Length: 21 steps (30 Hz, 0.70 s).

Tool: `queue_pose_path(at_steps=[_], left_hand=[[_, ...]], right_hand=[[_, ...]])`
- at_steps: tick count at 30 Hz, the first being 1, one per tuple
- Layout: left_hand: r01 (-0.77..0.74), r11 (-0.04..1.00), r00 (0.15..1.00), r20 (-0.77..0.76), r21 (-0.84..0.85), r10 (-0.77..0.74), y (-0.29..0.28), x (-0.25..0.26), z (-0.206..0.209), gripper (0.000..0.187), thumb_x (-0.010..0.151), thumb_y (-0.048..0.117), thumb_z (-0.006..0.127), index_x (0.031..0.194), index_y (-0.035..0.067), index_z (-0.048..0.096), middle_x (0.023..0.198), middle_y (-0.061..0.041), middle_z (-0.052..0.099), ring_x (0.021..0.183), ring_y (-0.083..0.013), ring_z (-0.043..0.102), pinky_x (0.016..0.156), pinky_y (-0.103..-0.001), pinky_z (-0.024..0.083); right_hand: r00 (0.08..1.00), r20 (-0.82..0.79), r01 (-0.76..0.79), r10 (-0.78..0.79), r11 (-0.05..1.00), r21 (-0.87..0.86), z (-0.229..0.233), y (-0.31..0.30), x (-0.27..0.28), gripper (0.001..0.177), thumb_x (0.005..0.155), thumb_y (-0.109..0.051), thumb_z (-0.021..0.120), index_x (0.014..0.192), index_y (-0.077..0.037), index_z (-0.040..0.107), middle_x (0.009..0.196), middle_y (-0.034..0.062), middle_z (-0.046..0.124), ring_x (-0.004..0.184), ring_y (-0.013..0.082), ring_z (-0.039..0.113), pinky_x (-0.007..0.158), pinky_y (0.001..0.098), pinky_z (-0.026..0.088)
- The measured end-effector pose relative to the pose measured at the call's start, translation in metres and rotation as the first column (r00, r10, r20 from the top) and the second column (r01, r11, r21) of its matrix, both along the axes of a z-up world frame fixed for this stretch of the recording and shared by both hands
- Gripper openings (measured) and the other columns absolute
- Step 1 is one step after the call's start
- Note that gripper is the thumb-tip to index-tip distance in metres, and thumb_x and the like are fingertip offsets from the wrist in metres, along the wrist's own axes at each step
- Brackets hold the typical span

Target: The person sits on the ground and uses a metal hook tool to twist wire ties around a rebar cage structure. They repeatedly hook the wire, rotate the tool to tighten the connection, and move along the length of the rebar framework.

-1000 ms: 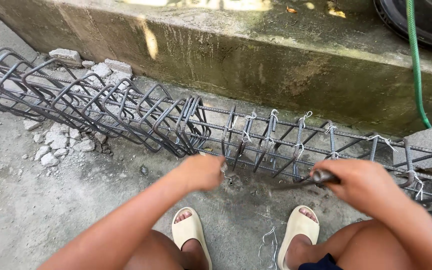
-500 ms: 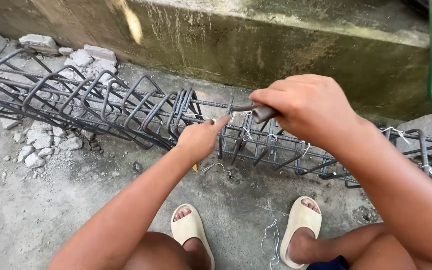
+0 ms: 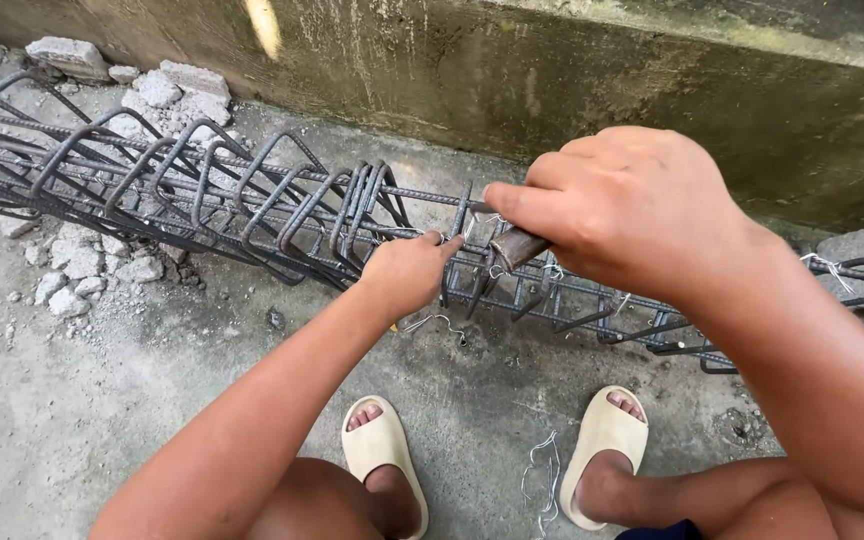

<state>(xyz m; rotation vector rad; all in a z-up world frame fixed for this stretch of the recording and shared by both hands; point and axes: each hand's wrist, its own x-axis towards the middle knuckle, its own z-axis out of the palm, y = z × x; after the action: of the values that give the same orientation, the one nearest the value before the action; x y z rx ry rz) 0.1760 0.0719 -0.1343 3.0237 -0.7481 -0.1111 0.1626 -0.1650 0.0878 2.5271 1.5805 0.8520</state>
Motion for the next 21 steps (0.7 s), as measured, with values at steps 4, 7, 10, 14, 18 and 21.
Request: queue_pose_path(at_steps=[4,7,10,14,18,21], left_hand=[[-0.005,0.996,0.994,-0.107,0.094,0.015,-0.005,0.002,0.02,0.059,0.089,0.013,0.059,0.148,0.012,0.051,0.11,-0.014,0.068,0.069,-0.0271,0.074,0.06,-0.041,0.064],[0.005,1.0,0.993,-0.122,-0.005,-0.006,0.004,0.004,0.003,0.055,0.086,0.01,0.053,0.14,0.018,0.061,0.11,-0.01,0.068,0.081,-0.0382,0.076,0.067,-0.052,0.063],[-0.007,0.996,0.994,-0.107,-0.088,-0.002,0.006,0.013,0.002,0.046,0.091,0.008,0.05,0.131,0.02,0.068,0.11,-0.013,0.07,0.083,-0.039,0.077,0.067,-0.051,0.063],[-0.232,0.899,0.971,-0.141,-0.371,0.192,-0.01,-0.007,0.108,0.027,0.099,0.014,0.052,0.109,0.015,0.078,0.108,-0.009,0.072,0.076,-0.0219,0.07,0.068,-0.034,0.061],[0.05,0.635,0.998,0.009,-0.771,-0.069,-0.04,-0.047,0.167,0.032,0.083,0.025,0.076,0.109,0.009,0.068,0.094,-0.005,0.07,0.079,-0.0194,0.067,0.068,-0.032,0.055],[0.15,0.561,0.989,0.121,-0.814,-0.088,-0.05,-0.056,0.151,0.02,0.086,0.022,0.07,0.091,0.003,0.067,0.082,-0.012,0.072,0.065,-0.0284,0.065,0.058,-0.039,0.051]], right_hand=[[0.998,-0.064,-0.029,0.028,1.0,-0.011,-0.055,0.019,0.021,0.004,0.091,-0.023,0.071,0.09,-0.022,0.068,0.069,-0.0066,0.066,0.064,0.0125,0.068,0.051,0.0307,0.052],[0.997,-0.029,-0.066,0.065,0.998,-0.025,-0.115,0.015,0.043,0.009,0.089,-0.019,0.06,0.089,-0.028,0.059,0.072,-0.0078,0.062,0.071,0.0124,0.068,0.068,0.0286,0.055],[0.999,-0.045,-0.024,0.024,1.0,0.005,-0.072,-0.001,0.036,0.009,0.096,-0.016,0.058,0.099,-0.025,0.06,0.082,-0.0054,0.065,0.079,0.0157,0.07,0.071,0.0335,0.056],[1.0,0.007,0.026,-0.026,1.0,-0.004,0.02,-0.01,-0.003,0.038,0.076,-0.012,0.082,0.114,-0.017,0.076,0.091,-0.0087,0.072,0.08,0.0113,0.071,0.066,0.0278,0.055],[0.987,0.069,0.15,-0.142,0.981,-0.122,0.061,0.012,-0.028,0.02,0.086,-0.02,0.074,0.103,-0.022,0.064,0.082,-0.0086,0.061,0.073,0.0144,0.067,0.058,0.032,0.049],[0.995,0.068,0.075,-0.071,0.995,-0.061,0.066,0.031,-0.035,0.017,0.094,-0.019,0.07,0.109,-0.016,0.065,0.094,-0.0018,0.063,0.085,0.0188,0.064,0.076,0.0357,0.048]])
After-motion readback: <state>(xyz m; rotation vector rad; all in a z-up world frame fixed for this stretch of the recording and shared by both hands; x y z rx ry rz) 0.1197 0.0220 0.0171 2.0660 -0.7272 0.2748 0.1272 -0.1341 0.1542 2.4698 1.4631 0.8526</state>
